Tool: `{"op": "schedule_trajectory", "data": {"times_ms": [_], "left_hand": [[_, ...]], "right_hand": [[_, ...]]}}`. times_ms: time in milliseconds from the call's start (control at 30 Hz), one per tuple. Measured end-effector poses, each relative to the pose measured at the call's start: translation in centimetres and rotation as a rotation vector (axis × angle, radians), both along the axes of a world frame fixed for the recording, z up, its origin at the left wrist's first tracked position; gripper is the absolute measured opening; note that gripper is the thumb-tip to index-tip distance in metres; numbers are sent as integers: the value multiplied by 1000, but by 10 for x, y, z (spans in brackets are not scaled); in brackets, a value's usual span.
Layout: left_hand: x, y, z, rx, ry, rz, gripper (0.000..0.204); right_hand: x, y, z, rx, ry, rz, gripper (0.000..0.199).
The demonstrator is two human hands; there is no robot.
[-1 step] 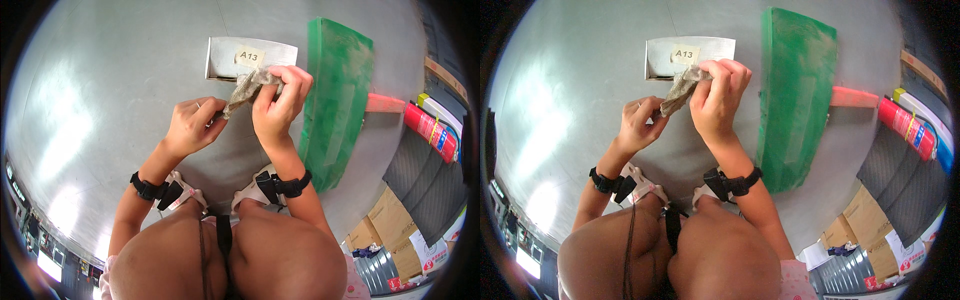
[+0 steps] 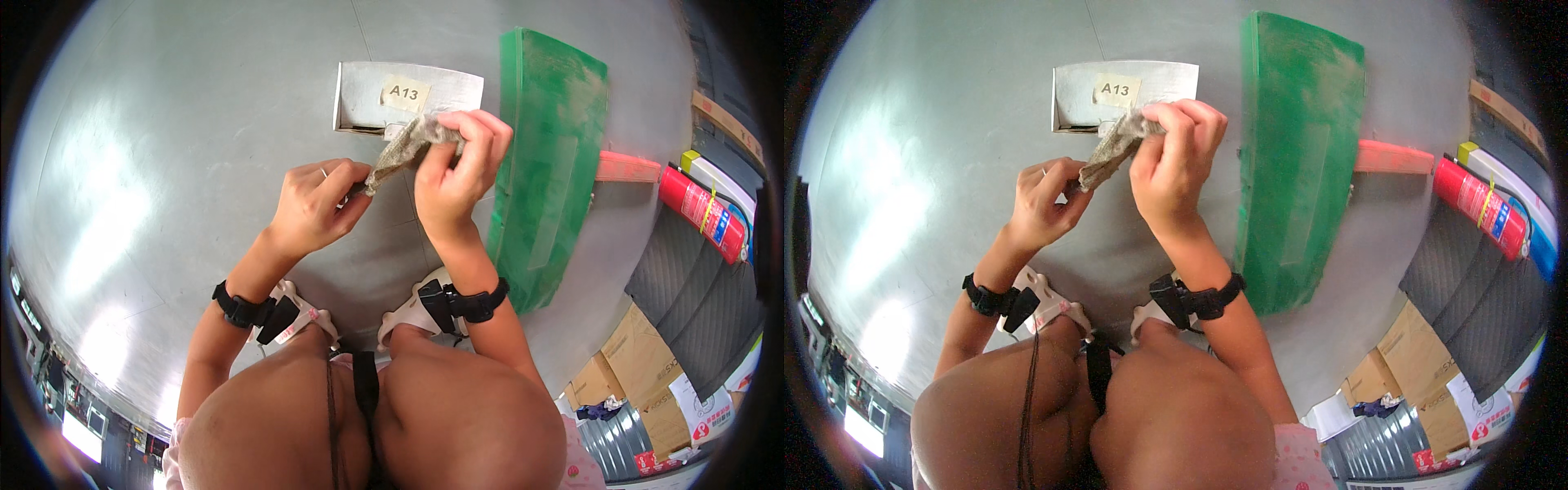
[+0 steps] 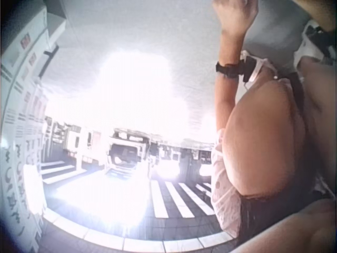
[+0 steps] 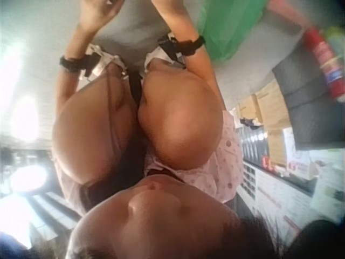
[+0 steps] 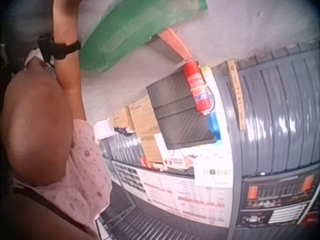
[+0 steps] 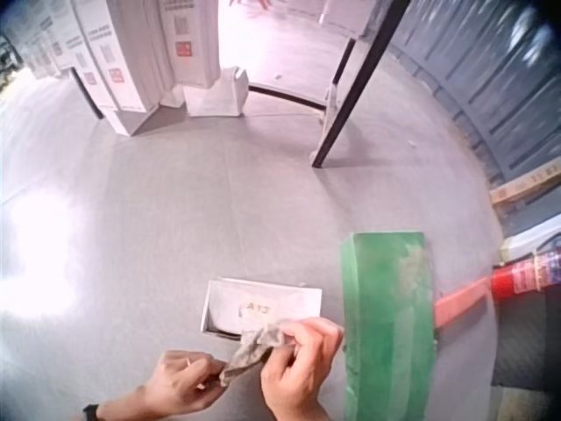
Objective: The person sits on the floor and wipes the exterior of small white cardboard boxes with a cloth. They open one box, remove a black object, and continue wiping the box's interior and exterior surfaces.
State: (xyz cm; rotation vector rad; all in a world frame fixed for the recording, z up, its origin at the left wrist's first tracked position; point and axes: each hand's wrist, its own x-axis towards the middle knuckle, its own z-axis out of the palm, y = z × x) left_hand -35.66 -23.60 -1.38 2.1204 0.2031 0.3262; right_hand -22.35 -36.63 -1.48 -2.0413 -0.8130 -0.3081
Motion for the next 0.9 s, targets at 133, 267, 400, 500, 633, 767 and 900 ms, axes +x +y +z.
{"op": "schedule_trajectory", "data": {"times_ms": [133, 267, 400, 500, 633, 767, 900], "left_hand": [[4, 0, 11, 72, -88, -95, 24], [6, 0, 23, 147, -171, -152, 23], [17, 5, 35, 169, -235, -162, 23], [18, 28, 35, 215, -214, -22, 24], [39, 57, 36, 300, -139, 185, 36], [56, 56, 42, 412, -22, -13, 75], [63, 40, 39, 523, 108, -115, 104]], "right_hand": [[-1, -23, 8, 288, 67, -39, 23], [3, -42, 22, 341, 63, -32, 22], [8, -54, 27, 337, 100, -101, 17], [12, -71, 28, 314, 210, -211, 15], [20, -70, 42, 185, 498, -57, 24], [20, -65, 35, 106, 693, 17, 26], [12, -50, 20, 445, 693, -53, 12]]}}
